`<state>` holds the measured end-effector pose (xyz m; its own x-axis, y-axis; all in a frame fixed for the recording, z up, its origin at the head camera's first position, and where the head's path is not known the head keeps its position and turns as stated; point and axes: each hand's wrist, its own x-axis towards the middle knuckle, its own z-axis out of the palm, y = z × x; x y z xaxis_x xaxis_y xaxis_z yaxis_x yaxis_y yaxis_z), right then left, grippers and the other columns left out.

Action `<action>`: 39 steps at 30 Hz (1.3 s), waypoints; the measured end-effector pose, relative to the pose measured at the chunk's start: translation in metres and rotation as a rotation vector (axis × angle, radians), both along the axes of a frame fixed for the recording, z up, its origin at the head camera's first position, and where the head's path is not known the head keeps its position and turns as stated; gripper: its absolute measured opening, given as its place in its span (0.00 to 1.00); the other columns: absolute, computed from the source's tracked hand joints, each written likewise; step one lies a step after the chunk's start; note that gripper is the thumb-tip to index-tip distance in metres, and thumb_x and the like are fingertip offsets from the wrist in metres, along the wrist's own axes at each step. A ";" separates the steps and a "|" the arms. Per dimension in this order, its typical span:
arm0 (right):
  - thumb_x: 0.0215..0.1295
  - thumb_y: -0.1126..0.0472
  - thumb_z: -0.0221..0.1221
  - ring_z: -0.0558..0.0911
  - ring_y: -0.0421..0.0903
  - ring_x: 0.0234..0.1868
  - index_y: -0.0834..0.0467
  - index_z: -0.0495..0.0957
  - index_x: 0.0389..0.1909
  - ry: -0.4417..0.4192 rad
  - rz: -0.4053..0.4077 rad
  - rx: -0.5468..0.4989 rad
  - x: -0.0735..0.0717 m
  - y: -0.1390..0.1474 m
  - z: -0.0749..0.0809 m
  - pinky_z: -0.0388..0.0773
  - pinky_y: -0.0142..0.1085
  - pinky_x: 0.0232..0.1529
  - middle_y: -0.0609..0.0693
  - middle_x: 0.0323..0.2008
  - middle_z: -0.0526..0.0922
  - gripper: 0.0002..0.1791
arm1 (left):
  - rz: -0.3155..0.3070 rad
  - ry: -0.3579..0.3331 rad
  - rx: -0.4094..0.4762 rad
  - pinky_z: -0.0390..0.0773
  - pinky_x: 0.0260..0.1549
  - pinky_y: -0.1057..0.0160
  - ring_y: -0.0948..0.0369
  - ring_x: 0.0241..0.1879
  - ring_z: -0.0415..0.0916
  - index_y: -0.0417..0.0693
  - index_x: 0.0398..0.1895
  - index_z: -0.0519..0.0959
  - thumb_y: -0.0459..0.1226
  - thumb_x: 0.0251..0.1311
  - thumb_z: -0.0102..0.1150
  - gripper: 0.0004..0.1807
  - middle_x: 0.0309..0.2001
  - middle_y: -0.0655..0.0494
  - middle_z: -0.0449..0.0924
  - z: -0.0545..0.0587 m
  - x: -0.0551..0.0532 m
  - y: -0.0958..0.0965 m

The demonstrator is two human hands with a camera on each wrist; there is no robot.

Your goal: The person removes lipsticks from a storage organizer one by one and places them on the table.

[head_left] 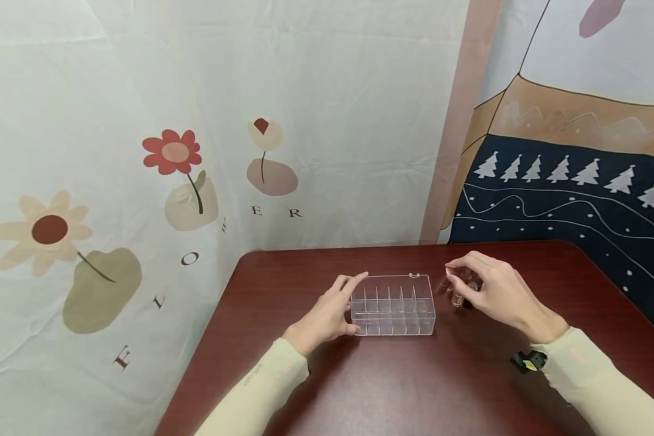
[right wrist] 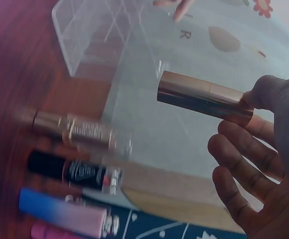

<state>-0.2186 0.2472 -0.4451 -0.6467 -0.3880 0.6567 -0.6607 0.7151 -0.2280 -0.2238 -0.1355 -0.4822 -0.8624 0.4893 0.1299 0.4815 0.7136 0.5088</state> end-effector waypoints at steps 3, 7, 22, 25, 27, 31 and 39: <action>0.63 0.68 0.83 0.81 0.34 0.35 0.52 0.92 0.52 0.024 -0.021 -0.007 -0.001 0.011 0.002 0.78 0.19 0.38 0.40 0.40 0.90 0.19 | -0.003 0.008 0.004 0.91 0.54 0.52 0.50 0.51 0.95 0.57 0.94 0.60 0.25 0.50 0.92 0.69 0.78 0.39 0.73 -0.001 0.000 0.000; 0.61 0.69 0.83 0.82 0.36 0.34 0.53 0.92 0.51 0.053 -0.048 -0.019 -0.002 0.027 0.004 0.78 0.20 0.37 0.41 0.40 0.90 0.19 | -0.006 0.006 0.009 0.92 0.55 0.51 0.47 0.52 0.96 0.56 0.94 0.60 0.25 0.50 0.92 0.69 0.78 0.38 0.73 -0.001 0.001 0.000; 0.62 0.67 0.83 0.83 0.38 0.37 0.54 0.93 0.53 0.034 -0.201 -0.053 -0.004 0.077 0.005 0.74 0.15 0.43 0.49 0.43 0.93 0.19 | 0.001 -0.010 0.008 0.93 0.55 0.53 0.47 0.53 0.96 0.59 0.95 0.60 0.24 0.51 0.91 0.70 0.78 0.38 0.73 0.001 0.002 0.000; 0.62 0.66 0.82 0.81 0.34 0.38 0.54 0.93 0.54 0.022 -0.215 -0.052 -0.004 0.084 0.002 0.73 0.14 0.43 0.51 0.44 0.94 0.19 | 0.000 -0.009 0.003 0.92 0.54 0.53 0.47 0.53 0.96 0.58 0.95 0.59 0.24 0.51 0.92 0.70 0.78 0.38 0.73 0.000 0.002 0.000; 0.63 0.66 0.82 0.80 0.33 0.38 0.54 0.93 0.53 0.019 -0.225 -0.046 -0.005 0.089 -0.001 0.73 0.14 0.43 0.51 0.43 0.94 0.18 | 0.004 -0.014 -0.001 0.93 0.55 0.53 0.47 0.54 0.96 0.59 0.95 0.59 0.25 0.51 0.92 0.70 0.79 0.40 0.73 -0.001 0.001 0.000; 0.62 0.65 0.82 0.80 0.35 0.36 0.55 0.93 0.53 0.000 -0.251 -0.031 -0.006 0.096 -0.006 0.71 0.15 0.40 0.52 0.42 0.94 0.18 | 0.010 -0.020 -0.004 0.94 0.56 0.52 0.47 0.55 0.96 0.60 0.95 0.58 0.25 0.52 0.91 0.70 0.79 0.40 0.72 0.000 0.000 0.001; 0.67 0.61 0.81 0.81 0.37 0.35 0.54 0.93 0.53 -0.104 -0.287 0.008 -0.005 0.104 -0.017 0.75 0.23 0.33 0.52 0.44 0.94 0.15 | 0.011 -0.035 0.003 0.94 0.58 0.52 0.48 0.56 0.96 0.61 0.95 0.58 0.26 0.53 0.92 0.70 0.80 0.39 0.71 0.000 0.001 0.002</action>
